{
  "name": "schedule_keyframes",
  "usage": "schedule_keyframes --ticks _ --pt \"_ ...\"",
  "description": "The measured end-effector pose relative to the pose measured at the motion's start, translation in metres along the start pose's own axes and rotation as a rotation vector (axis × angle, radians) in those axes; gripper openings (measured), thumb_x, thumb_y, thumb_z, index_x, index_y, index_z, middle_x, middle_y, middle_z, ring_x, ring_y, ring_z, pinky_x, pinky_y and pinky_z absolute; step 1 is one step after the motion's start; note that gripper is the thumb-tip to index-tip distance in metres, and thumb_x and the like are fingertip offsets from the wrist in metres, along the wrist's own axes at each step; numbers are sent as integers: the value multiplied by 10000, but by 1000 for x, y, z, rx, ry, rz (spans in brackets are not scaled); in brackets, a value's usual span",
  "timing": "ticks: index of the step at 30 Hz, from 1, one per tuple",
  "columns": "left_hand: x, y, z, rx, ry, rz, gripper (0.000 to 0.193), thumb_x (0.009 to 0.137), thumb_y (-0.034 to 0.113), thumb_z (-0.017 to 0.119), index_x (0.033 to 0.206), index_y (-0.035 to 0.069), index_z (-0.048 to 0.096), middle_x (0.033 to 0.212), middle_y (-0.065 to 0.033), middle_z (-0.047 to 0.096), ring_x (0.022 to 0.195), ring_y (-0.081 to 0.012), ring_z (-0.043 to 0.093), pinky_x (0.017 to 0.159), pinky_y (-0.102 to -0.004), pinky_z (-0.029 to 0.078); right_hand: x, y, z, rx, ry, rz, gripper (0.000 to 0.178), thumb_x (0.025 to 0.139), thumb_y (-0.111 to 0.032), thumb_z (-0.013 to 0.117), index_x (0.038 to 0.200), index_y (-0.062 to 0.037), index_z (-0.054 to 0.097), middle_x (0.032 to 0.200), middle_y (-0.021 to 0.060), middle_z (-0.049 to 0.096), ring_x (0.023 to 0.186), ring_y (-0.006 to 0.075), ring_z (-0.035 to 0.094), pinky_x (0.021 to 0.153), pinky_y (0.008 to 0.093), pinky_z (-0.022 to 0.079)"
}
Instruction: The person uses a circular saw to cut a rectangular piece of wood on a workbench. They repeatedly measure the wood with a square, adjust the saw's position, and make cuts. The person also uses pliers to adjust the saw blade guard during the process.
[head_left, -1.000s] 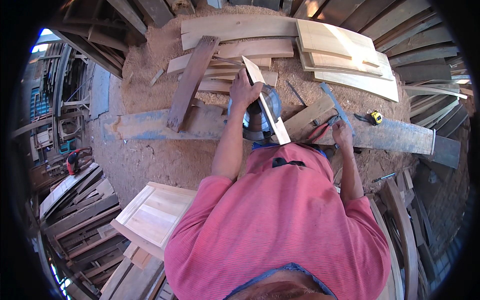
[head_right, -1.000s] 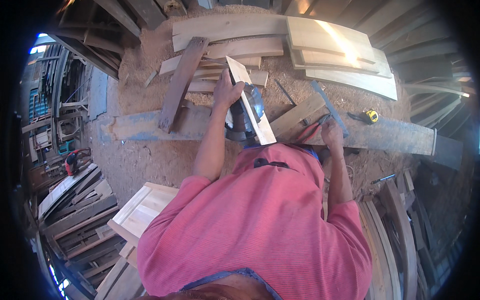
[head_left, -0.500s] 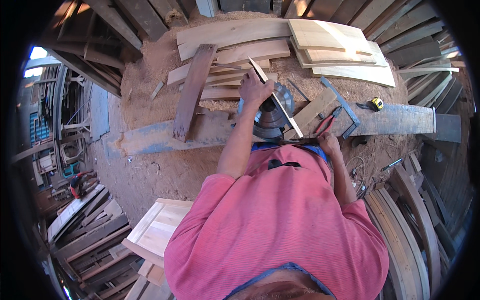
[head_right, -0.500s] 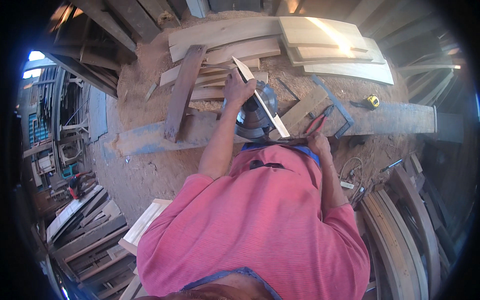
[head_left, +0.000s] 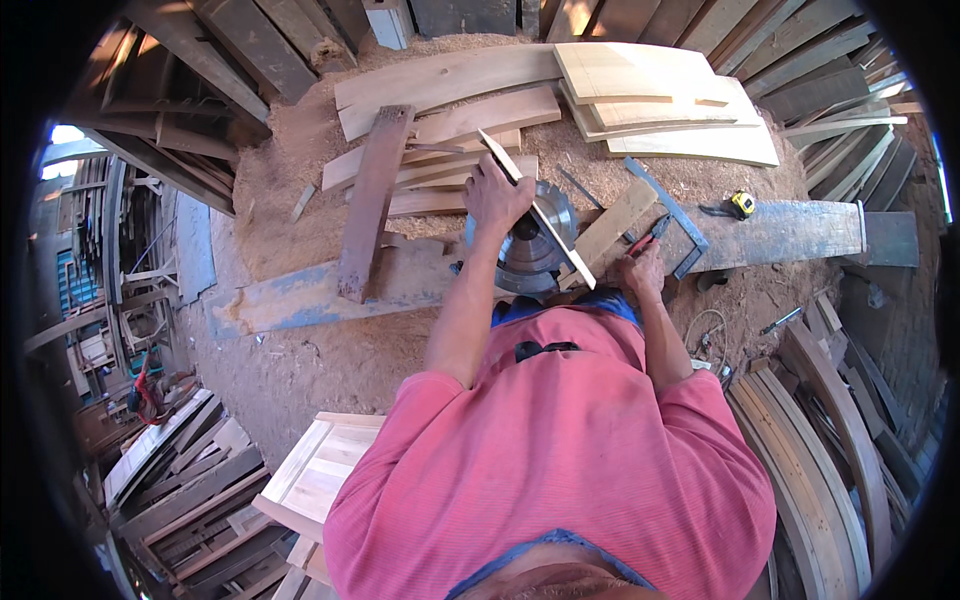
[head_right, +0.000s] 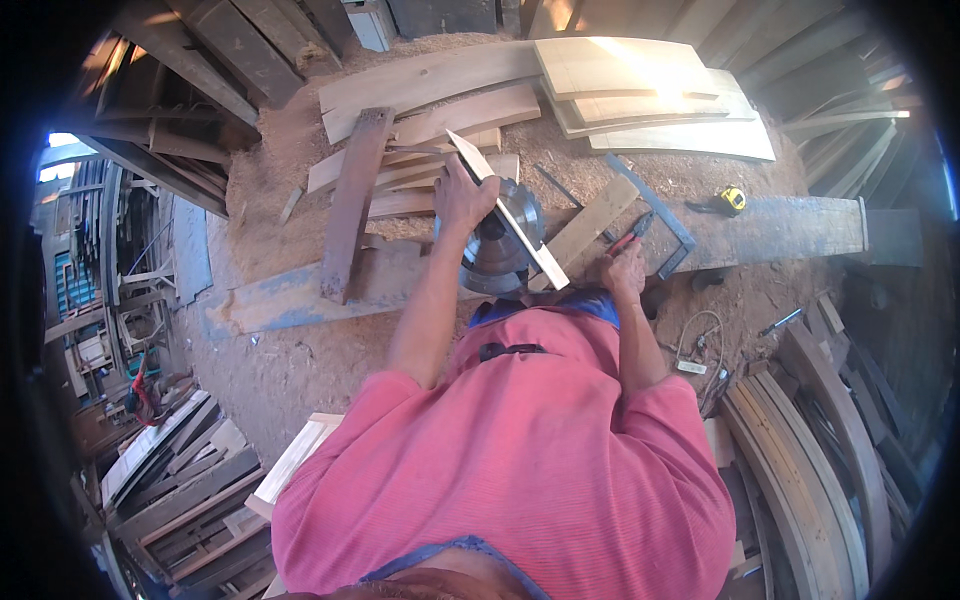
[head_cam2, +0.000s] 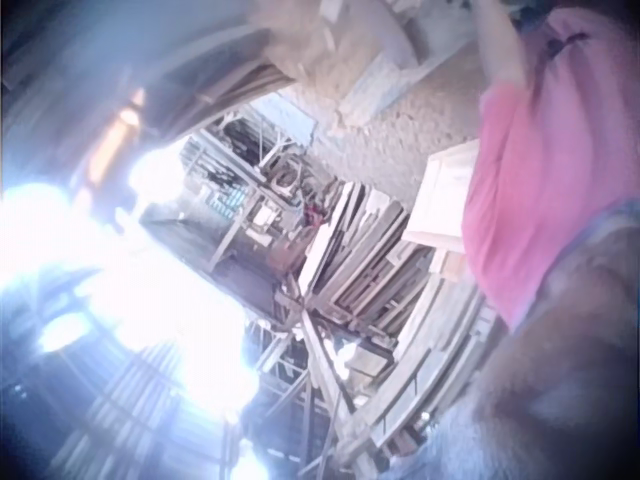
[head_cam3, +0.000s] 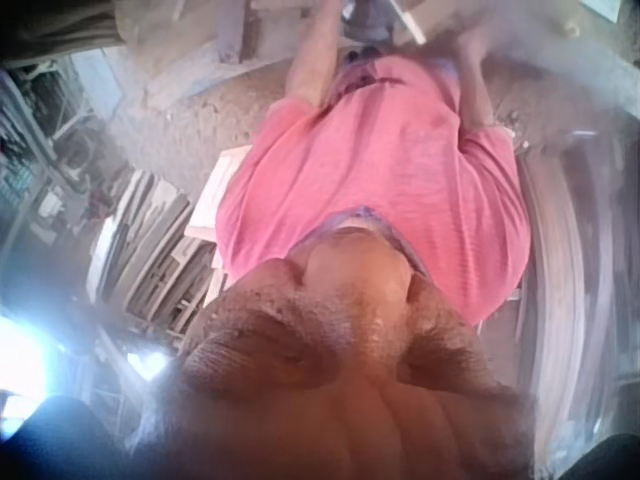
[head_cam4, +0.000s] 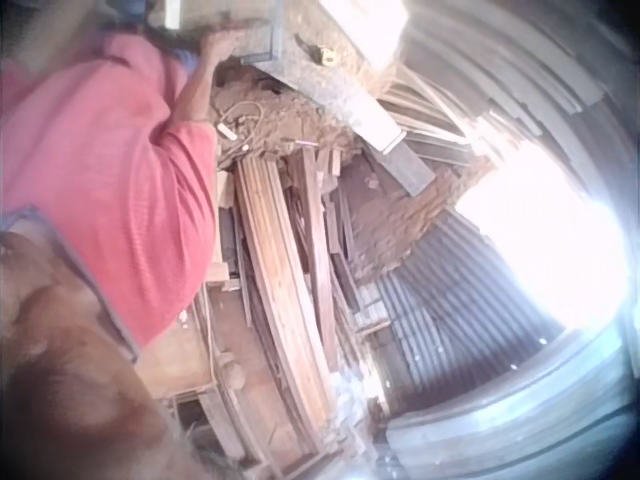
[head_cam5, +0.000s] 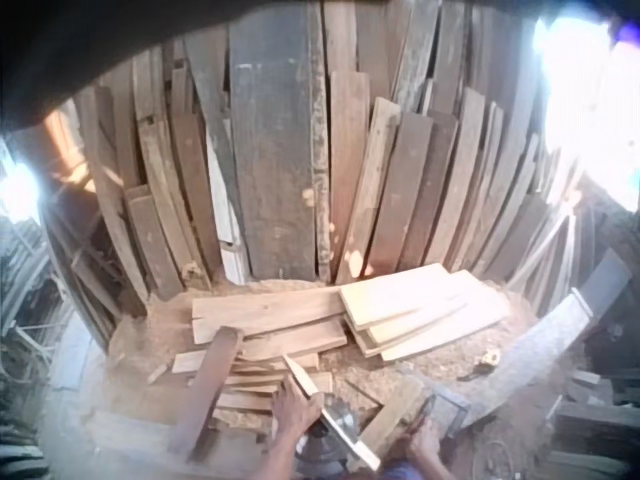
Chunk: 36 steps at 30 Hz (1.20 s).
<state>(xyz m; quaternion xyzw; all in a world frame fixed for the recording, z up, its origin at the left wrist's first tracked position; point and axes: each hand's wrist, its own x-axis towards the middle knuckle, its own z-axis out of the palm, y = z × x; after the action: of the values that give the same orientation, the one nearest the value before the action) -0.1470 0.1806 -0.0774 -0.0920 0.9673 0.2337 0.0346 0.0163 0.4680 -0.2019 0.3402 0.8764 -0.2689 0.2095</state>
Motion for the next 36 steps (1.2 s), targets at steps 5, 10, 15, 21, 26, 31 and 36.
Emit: schedule_keyframes --ticks 5,10,15,21,26,31,36 --pt "-3 -5 -2 -4 -2 -30 796 762 426 683 1409 29 443 1321 -254 565 1252 -469 568 1038 -604 453 1 10 -3 79 -38 -48 688 857 -386 744 1418 -98 471 1304 274 647 1271 461 602 1043 533 486" --pt "-2 -11 -2 -18 33 1 721 803 418 685 1377 47 455 1293 -250 581 1227 -476 577 1000 -605 477 1 2 -19 9 -33 -7 543 886 -332 769 1308 -63 561 1276 249 681 1231 445 629 1020 516 498" --pt "1 -14 0 -32 5 1 735 793 418 689 1378 42 451 1299 -245 580 1230 -475 573 1007 -606 470 7 0 -49 40 24 3 563 931 -357 664 1375 -24 571 1284 307 680 1244 453 641 1050 502 498" --pt "7 -22 6 -70 10 18 755 785 417 685 1390 34 445 1300 -251 578 1248 -463 564 1011 -605 465 43 5 -71 269 126 -73 500 971 -304 684 1318 49 609 1151 255 730 1061 360 701 920 438 541" --pt "6 -34 10 -126 35 76 760 789 377 674 1417 20 438 1305 -271 573 1241 -483 554 1030 -599 454 104 10 -68 613 -31 -65 418 1025 -223 656 1335 51 589 898 73 659 661 133 599 561 290 476" --pt "-2 -43 2 -207 53 73 749 786 314 668 1426 3 434 1293 -285 583 1229 -503 546 1053 -593 441 146 -39 -89 767 -229 -106 348 1062 -212 616 1304 35 580 862 36 610 649 103 564 534 256 439" --pt "-6 -48 -8 -299 45 47 722 764 256 642 1408 -9 454 1275 -287 593 1197 -507 555 1042 -583 444 199 -80 -90 784 -386 -81 306 1043 -280 655 1262 -66 644 929 42 693 745 110 652 630 243 533"
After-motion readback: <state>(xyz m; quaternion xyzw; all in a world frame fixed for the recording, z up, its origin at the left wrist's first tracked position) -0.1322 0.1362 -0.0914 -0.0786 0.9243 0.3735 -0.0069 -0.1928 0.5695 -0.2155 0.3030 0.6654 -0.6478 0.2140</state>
